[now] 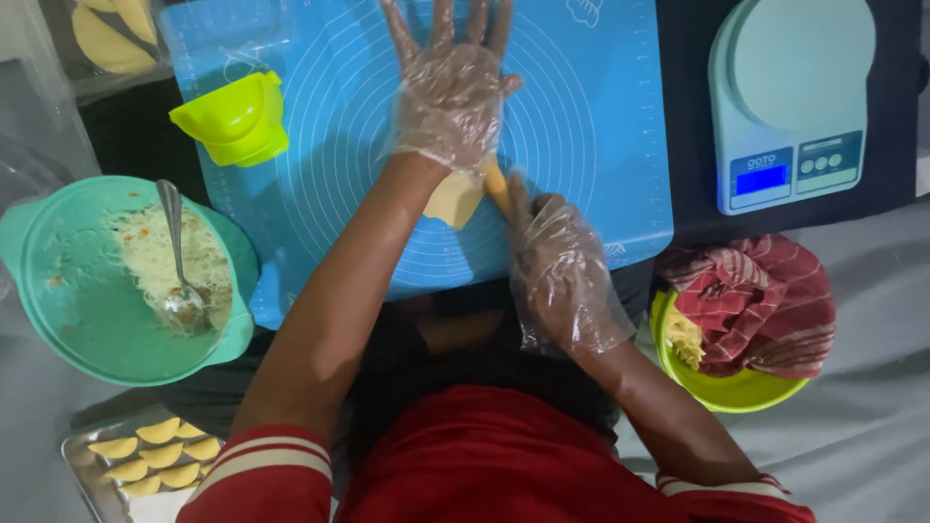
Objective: Preparing filled pastries by rolling dough, adding filling, and sealing them with a mold
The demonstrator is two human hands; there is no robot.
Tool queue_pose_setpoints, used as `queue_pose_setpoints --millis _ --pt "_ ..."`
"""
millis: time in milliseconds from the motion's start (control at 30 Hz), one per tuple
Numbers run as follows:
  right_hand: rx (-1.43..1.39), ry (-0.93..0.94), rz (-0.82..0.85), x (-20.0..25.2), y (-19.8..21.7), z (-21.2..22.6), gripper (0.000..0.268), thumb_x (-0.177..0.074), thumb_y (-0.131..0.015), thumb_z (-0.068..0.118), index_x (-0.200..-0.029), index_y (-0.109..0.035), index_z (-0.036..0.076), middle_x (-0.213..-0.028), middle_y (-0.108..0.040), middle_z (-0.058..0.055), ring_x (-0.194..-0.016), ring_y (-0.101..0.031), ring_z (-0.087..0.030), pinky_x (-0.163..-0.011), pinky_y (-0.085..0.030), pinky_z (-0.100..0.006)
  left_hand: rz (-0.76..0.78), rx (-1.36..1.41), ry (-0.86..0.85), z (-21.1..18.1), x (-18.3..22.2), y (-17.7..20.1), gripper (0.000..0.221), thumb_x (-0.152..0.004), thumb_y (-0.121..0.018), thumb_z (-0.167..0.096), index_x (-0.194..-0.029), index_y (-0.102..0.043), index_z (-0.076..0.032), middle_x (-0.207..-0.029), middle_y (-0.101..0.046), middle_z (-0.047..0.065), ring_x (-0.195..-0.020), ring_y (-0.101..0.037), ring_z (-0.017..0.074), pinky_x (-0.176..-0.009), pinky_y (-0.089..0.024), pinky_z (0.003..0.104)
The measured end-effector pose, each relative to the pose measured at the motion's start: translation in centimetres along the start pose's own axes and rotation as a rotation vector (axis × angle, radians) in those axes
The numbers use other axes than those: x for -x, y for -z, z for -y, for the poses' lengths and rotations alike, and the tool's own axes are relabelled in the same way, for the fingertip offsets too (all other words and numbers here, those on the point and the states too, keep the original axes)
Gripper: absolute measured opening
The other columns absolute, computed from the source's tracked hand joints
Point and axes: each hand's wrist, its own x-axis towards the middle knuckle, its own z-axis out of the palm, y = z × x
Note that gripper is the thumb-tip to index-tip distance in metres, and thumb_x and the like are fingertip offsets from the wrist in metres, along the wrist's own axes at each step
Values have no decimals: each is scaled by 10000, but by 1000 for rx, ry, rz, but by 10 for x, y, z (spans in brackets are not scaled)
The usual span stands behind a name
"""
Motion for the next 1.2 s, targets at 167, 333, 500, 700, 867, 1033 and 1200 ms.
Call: queue_pose_setpoints --millis 167,333,500,700,867,1033,1200 --pt "356 77 -33 -5 1 -17 504 -1079 -385 53 -1582 -390 73 -837 -495 -31 -614 -415 -94 -481 -305 -246 56 -64 27 -11 -26 -6 736 -1181 -334 -617 -1673 0 -185 -1746 -3 98 -1606 -49 409 -1207 -55 761" --pt "289 -10 -34 -10 8 -26 451 -1087 -409 119 -1538 -432 110 -855 -468 -18 -639 -408 -97 -520 -321 -250 52 -39 44 -22 -49 -11 739 -1214 -419 -615 -1688 -5 -227 -1736 32 32 -1609 -7 341 -1248 -54 697" --pt "461 9 8 -13 -9 -26 425 -1082 -386 151 -1491 -502 149 -758 -419 42 -599 -376 -64 -499 -281 -251 29 -56 17 -30 -63 0 730 -1261 -381 -613 -1684 47 -198 -1740 70 70 -1633 -16 386 -1263 -56 699" --pt "-908 -258 -32 -6 -2 -44 376 -1049 -592 136 -1389 -538 -15 -836 -603 -143 -618 -521 -222 -465 -471 -347 -445 5 108 -11 -16 26 878 -960 -6 -766 -1607 -252 -226 -1659 -362 138 -1517 -302 414 -1107 -76 827" --pt "-947 -312 -129 14 -10 -4 597 -997 -653 325 -1524 -509 85 -1073 -640 -190 -849 -669 -407 -619 -541 -480 -804 684 56 -21 132 19 342 -1004 -684 -57 -1343 -648 -31 -1024 -700 208 -908 -698 438 -688 -569 490" --pt "-1058 -276 -71 2 21 23 608 -1009 -615 311 -1562 -461 109 -1045 -620 -190 -832 -677 -451 -602 -562 -526 -241 1262 422 -54 219 -26 383 -982 -668 -287 -1262 -703 -28 -1031 -751 235 -955 -742 422 -769 -602 479" --pt "-1158 -281 99 -6 42 38 638 -1006 -603 292 -1588 -395 133 -1090 -591 -219 -963 -671 -503 -722 -596 -565 46 1921 715 -68 248 -62 523 -1014 -551 -256 -1492 -529 -47 -1377 -618 265 -1217 -643 425 -997 -516 581"
